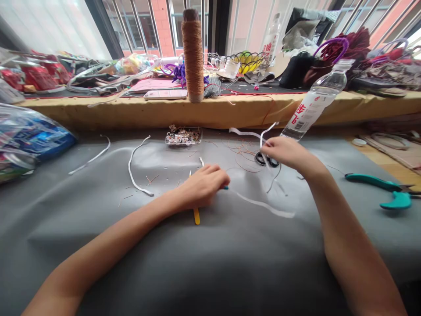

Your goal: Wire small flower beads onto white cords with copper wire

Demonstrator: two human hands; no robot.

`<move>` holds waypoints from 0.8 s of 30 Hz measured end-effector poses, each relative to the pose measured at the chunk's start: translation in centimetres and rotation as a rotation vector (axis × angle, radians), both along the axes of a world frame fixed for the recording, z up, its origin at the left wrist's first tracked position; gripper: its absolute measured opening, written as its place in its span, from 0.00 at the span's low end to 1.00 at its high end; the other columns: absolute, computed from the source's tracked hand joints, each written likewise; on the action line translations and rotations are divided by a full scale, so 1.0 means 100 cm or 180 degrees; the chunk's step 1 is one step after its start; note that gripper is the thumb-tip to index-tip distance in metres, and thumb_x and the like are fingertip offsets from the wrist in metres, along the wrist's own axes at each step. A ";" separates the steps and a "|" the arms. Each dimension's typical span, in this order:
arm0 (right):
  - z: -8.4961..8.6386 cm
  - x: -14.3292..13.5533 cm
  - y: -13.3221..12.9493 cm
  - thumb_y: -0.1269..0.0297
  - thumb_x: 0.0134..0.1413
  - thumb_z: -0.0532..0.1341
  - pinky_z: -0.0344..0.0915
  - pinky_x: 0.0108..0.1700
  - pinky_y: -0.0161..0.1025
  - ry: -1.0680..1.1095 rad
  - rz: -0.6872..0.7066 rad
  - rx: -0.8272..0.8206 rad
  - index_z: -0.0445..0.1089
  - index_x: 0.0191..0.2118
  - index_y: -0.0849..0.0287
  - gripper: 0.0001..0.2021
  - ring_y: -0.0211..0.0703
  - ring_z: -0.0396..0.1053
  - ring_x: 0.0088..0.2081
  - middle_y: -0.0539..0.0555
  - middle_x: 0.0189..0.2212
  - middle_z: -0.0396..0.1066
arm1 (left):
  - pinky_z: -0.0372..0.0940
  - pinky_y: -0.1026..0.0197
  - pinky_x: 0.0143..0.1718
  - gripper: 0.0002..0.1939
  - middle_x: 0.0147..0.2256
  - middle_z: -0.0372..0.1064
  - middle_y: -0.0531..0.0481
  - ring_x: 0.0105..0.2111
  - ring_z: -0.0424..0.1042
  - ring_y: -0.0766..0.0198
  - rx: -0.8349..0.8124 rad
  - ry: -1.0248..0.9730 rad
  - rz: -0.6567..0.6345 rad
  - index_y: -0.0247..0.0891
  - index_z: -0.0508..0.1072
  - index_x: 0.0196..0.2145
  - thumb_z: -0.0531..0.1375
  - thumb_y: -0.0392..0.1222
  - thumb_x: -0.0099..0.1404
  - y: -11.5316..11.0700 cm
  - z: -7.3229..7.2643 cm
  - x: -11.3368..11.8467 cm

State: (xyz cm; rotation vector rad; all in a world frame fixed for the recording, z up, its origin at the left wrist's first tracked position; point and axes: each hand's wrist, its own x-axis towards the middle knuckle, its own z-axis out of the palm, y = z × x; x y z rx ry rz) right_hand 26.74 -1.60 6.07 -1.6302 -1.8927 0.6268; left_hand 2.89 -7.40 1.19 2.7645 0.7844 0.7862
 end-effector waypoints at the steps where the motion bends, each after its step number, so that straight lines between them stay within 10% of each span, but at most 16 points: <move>1: 0.005 -0.004 -0.002 0.73 0.41 0.58 0.44 0.22 0.36 0.0154 -0.0246 0.0112 0.59 0.14 0.59 0.11 0.31 0.51 0.18 0.49 0.12 0.55 | 0.58 0.63 0.34 0.07 0.27 0.61 0.51 0.29 0.59 0.67 -0.0214 -0.0563 0.0178 0.37 0.60 0.32 0.46 0.30 0.63 0.001 0.003 -0.002; 6: 0.011 -0.038 -0.020 0.66 0.48 0.56 0.44 0.20 0.33 0.1992 0.0186 0.0430 0.62 0.26 0.58 0.04 0.29 0.47 0.17 0.44 0.15 0.50 | 0.58 0.65 0.26 0.11 0.24 0.48 0.55 0.21 0.54 0.71 -0.1614 -0.3027 0.0595 0.40 0.58 0.41 0.44 0.46 0.66 0.011 0.025 -0.009; 12: -0.017 -0.083 -0.052 0.57 0.49 0.57 0.42 0.19 0.32 0.1947 0.1492 -0.0543 0.63 0.28 0.60 0.11 0.28 0.46 0.18 0.43 0.16 0.51 | 0.48 0.68 0.18 0.15 0.19 0.44 0.59 0.17 0.46 0.75 -0.3438 -0.2413 0.0337 0.36 0.62 0.30 0.54 0.53 0.59 0.008 0.023 -0.001; 18: -0.016 -0.083 -0.051 0.58 0.53 0.53 0.46 0.18 0.30 0.1868 0.1524 -0.0917 0.63 0.31 0.60 0.10 0.28 0.48 0.16 0.42 0.14 0.51 | 0.46 0.67 0.17 0.09 0.18 0.49 0.57 0.16 0.49 0.74 -0.2943 -0.3028 0.1157 0.37 0.60 0.25 0.51 0.42 0.60 0.017 0.029 -0.012; 24: -0.004 -0.031 -0.021 0.62 0.53 0.52 0.55 0.22 0.32 0.0278 0.1563 -0.1806 0.60 0.17 0.60 0.16 0.32 0.58 0.17 0.51 0.15 0.65 | 0.47 0.65 0.17 0.14 0.18 0.45 0.55 0.17 0.48 0.72 -0.2500 -0.3792 0.1711 0.39 0.46 0.19 0.46 0.40 0.60 0.066 0.056 -0.102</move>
